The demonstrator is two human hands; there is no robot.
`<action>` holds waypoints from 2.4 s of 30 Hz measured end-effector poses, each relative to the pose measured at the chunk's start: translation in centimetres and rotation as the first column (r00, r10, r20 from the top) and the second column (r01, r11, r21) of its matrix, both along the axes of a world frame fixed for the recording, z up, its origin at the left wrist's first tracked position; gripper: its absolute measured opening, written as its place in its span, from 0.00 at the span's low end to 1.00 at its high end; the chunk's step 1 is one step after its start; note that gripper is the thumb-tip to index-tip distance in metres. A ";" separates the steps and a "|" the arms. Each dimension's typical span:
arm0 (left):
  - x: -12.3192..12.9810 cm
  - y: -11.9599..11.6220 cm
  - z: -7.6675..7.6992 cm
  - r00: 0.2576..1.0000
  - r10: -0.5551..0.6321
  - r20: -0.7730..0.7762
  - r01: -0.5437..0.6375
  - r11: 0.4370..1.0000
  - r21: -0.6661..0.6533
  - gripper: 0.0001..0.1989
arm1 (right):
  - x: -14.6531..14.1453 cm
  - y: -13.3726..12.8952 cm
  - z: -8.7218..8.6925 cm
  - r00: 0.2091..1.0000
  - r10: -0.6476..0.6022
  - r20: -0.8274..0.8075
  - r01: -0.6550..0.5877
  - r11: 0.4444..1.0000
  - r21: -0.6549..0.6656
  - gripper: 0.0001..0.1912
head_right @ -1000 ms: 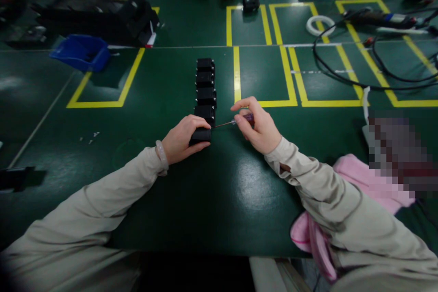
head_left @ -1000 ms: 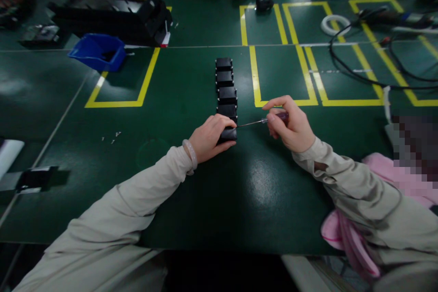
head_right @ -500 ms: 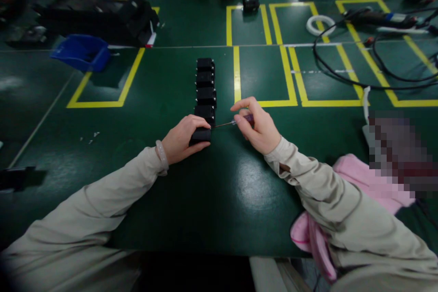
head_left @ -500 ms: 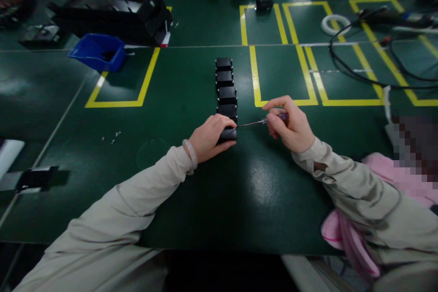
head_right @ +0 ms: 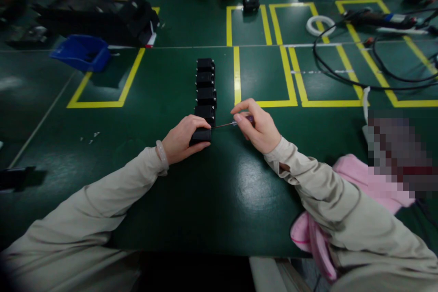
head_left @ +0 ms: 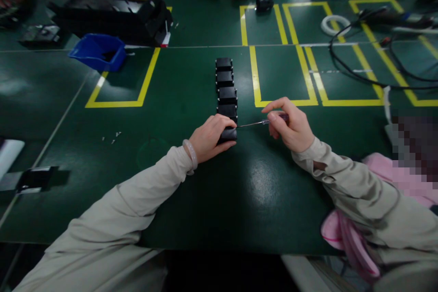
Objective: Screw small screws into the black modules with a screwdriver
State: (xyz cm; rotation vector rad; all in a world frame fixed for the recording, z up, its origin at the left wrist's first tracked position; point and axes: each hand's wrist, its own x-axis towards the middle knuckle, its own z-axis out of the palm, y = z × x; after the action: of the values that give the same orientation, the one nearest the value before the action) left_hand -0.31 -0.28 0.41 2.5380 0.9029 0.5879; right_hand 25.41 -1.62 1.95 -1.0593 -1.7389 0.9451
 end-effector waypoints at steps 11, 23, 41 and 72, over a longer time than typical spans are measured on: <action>0.0 0.0 0.0 1.000 -0.010 0.003 0.010 1.000 0.029 0.16 | 0.0 0.1 -0.1 1.000 -0.007 0.001 0.007 0.999 0.038 0.08; -0.1 0.0 -0.1 1.000 -0.010 0.005 0.010 1.000 0.017 0.16 | 0.0 0.1 -0.2 1.000 -0.002 0.006 0.001 0.999 0.044 0.07; 0.0 0.0 0.0 1.000 0.000 0.001 0.000 1.000 0.005 0.16 | 0.1 0.1 -0.5 1.000 -0.026 0.004 0.026 1.000 0.015 0.08; -0.8 -0.9 0.1 0.995 -0.075 0.068 0.079 0.995 -0.064 0.18 | -1.8 -0.1 2.9 0.944 -0.105 0.314 0.005 0.953 0.302 0.09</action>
State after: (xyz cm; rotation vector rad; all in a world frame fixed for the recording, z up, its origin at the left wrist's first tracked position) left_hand -1.15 -1.16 0.50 2.4670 0.7848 0.6040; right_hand 23.63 -1.68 4.84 -1.1015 -2.0339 0.4644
